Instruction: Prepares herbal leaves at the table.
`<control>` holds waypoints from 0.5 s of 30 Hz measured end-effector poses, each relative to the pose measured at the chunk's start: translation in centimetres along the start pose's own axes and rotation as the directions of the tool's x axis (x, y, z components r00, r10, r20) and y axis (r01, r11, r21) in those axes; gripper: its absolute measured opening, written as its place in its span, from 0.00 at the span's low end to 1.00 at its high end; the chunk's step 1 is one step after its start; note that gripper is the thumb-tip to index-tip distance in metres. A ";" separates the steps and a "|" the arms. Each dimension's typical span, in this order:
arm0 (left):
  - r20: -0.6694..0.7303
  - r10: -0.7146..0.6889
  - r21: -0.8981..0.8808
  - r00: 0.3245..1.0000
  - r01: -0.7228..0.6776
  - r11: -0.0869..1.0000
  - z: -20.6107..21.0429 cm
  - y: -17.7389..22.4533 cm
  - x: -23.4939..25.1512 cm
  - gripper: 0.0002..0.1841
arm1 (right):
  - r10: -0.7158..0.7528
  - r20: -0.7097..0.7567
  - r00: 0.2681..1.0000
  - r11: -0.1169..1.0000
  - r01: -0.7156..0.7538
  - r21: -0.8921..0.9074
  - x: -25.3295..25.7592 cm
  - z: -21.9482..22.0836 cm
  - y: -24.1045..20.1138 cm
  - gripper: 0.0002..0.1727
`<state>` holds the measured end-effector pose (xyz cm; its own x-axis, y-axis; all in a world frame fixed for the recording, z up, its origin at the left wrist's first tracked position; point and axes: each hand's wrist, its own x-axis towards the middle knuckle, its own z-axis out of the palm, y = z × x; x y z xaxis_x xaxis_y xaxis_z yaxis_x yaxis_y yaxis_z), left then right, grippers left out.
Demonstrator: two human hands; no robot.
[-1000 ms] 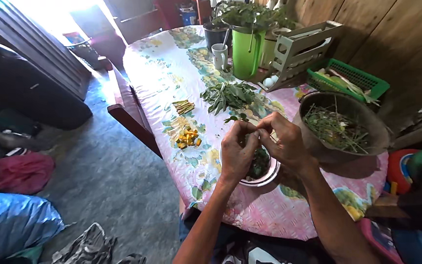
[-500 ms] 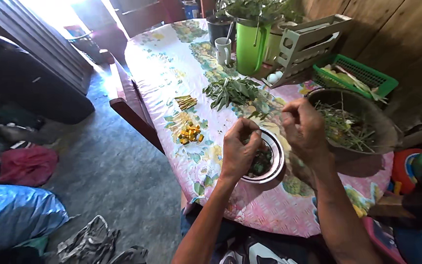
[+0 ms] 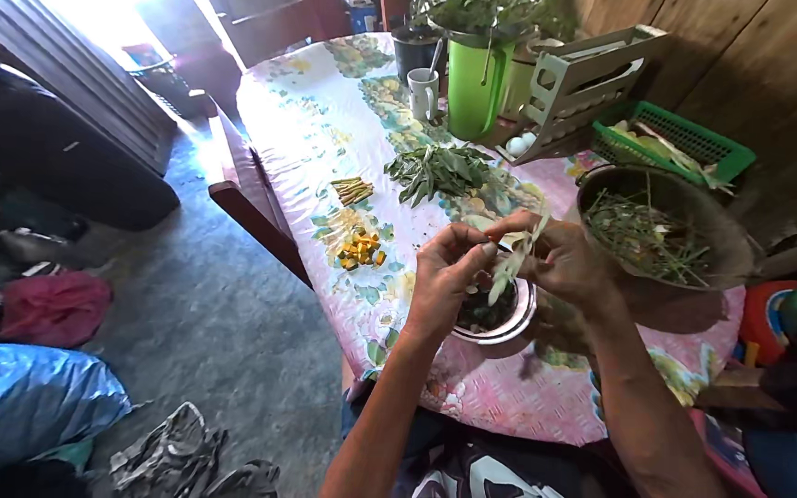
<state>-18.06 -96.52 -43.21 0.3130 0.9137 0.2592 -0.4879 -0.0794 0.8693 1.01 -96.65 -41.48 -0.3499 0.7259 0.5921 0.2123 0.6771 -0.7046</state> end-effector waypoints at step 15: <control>-0.061 -0.139 -0.074 0.988 0.135 0.988 0.0 -0.1 -1.0 0.14 | 0.149 -0.080 0.986 0.988 -0.146 0.042 -0.9 0.0 0.8 0.10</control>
<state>-18.35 -97.45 -43.55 0.3279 0.9383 0.1097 -0.5002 0.0739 0.8628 1.48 -96.77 -42.54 -0.2398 0.8262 0.5098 0.2227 0.5579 -0.7995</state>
